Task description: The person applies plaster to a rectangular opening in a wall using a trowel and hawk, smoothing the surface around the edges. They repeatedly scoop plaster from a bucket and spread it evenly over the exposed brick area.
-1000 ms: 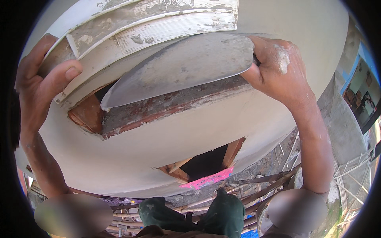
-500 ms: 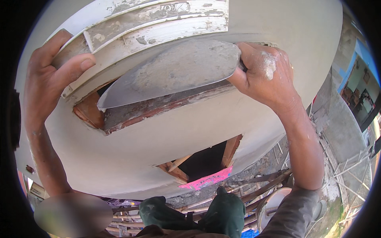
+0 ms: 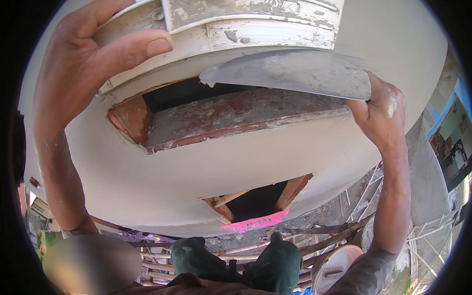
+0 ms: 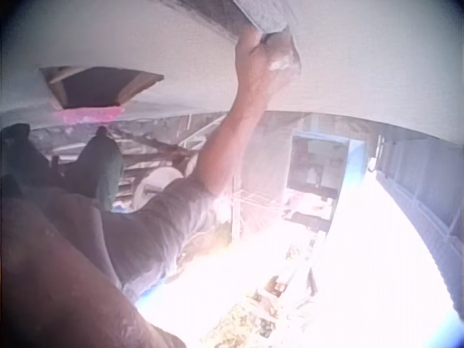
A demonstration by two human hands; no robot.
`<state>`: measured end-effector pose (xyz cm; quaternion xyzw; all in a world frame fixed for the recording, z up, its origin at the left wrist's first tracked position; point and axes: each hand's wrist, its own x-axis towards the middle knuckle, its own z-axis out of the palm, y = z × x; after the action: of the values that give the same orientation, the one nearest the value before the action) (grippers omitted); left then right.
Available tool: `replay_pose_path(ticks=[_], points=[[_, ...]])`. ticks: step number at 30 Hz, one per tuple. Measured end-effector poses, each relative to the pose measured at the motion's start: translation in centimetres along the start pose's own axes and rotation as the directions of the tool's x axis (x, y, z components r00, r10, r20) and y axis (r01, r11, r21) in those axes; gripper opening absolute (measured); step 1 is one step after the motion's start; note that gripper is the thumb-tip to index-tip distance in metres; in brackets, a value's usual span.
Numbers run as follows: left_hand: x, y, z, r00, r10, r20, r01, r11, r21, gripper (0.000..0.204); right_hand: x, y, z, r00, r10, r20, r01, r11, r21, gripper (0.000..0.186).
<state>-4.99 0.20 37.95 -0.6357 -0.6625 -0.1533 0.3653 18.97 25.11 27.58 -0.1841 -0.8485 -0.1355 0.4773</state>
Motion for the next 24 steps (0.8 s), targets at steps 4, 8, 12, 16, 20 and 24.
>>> replay_pose_path(ticks=[4, 8, 12, 16, 20, 24], points=[[1.1, 0.5, 0.7, 0.997, 0.067, -0.045, -0.065, 0.997, 0.044, 0.045, -0.9, -3.9, 0.0, 0.995, -0.012, 0.096, 0.008, 0.999, 0.041, 0.023], [2.3, 1.4, 1.3, 0.992, 0.108, -0.071, -0.104, 0.993, 0.055, 0.046, 0.9, -10.3, 2.6, 0.975, -0.214, 0.065, 0.204, 0.970, 0.135, 0.028], [3.0, 1.8, 1.2, 0.988, 0.125, -0.091, -0.121, 0.991, 0.049, 0.047, 3.1, -14.9, 4.9, 0.962, -0.265, -0.070, 0.274, 0.941, 0.199, 0.028], [4.0, 2.5, 1.4, 0.983, 0.150, -0.108, -0.146, 0.988, 0.040, 0.048, 4.2, -16.1, 5.6, 0.933, -0.310, -0.184, 0.341, 0.923, 0.175, 0.027], [4.3, 2.6, 1.4, 0.981, 0.156, -0.117, -0.153, 0.988, 0.033, 0.049, 4.2, -15.9, 5.4, 0.948, -0.281, -0.150, 0.305, 0.937, 0.173, 0.028], [4.3, 2.7, 1.6, 0.979, 0.159, -0.128, -0.157, 0.987, 0.029, 0.050, 4.3, -15.9, 5.5, 0.944, -0.295, -0.150, 0.317, 0.935, 0.156, 0.027]])
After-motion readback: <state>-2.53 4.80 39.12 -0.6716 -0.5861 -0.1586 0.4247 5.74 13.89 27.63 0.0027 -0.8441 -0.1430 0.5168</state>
